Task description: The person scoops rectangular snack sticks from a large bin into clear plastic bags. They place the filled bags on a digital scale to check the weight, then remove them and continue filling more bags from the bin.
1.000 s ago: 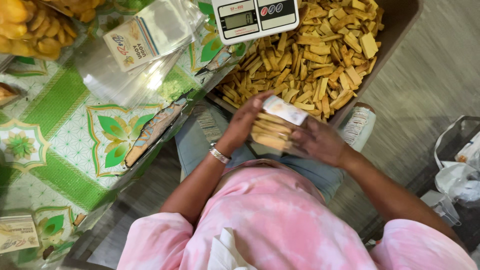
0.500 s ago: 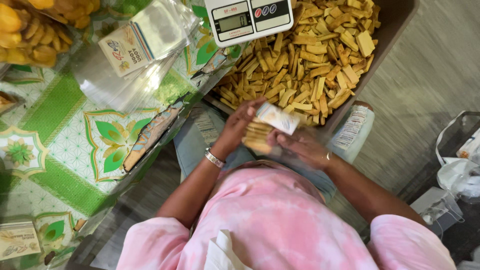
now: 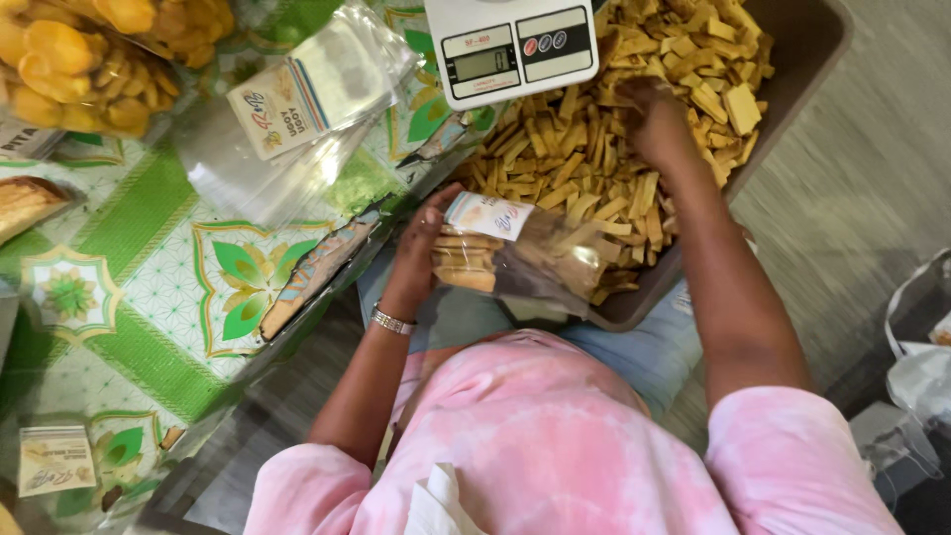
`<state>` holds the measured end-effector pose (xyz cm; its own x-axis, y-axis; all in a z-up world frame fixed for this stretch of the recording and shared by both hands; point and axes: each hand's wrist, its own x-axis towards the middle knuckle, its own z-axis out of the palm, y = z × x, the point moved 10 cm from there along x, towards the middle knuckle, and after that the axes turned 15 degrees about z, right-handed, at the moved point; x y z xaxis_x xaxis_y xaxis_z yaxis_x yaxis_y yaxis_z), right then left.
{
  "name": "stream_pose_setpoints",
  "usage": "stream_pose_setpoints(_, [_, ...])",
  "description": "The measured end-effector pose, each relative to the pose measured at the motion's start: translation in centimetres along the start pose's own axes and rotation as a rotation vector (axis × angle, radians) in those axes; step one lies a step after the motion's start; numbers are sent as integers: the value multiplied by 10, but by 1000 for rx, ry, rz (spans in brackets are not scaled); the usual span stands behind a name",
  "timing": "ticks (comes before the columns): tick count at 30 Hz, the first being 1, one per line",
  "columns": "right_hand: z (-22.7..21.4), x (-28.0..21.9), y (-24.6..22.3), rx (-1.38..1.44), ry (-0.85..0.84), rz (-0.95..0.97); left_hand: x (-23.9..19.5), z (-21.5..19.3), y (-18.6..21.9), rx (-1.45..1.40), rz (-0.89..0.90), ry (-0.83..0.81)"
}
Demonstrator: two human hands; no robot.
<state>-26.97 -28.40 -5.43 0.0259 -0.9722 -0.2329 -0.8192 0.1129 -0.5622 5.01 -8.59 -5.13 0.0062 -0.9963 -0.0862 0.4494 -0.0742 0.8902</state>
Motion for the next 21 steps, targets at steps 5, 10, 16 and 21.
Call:
stream_pose_setpoints(5, [21, 30, -1, -221, 44, -140, -8, -8, -3, -12, -34, 4])
stream_pose_setpoints(10, [-12, 27, 58, 446, 24, 505, -10, -27, -8, -27, -57, 35])
stream_pose_setpoints(16, [40, -4, 7, -249, -172, 478, -10, -18, -16, -81, -80, 35])
stream_pose_setpoints(21, [21, 3, 19, 275, -154, 551, -14, -15, -10, -44, -26, 4])
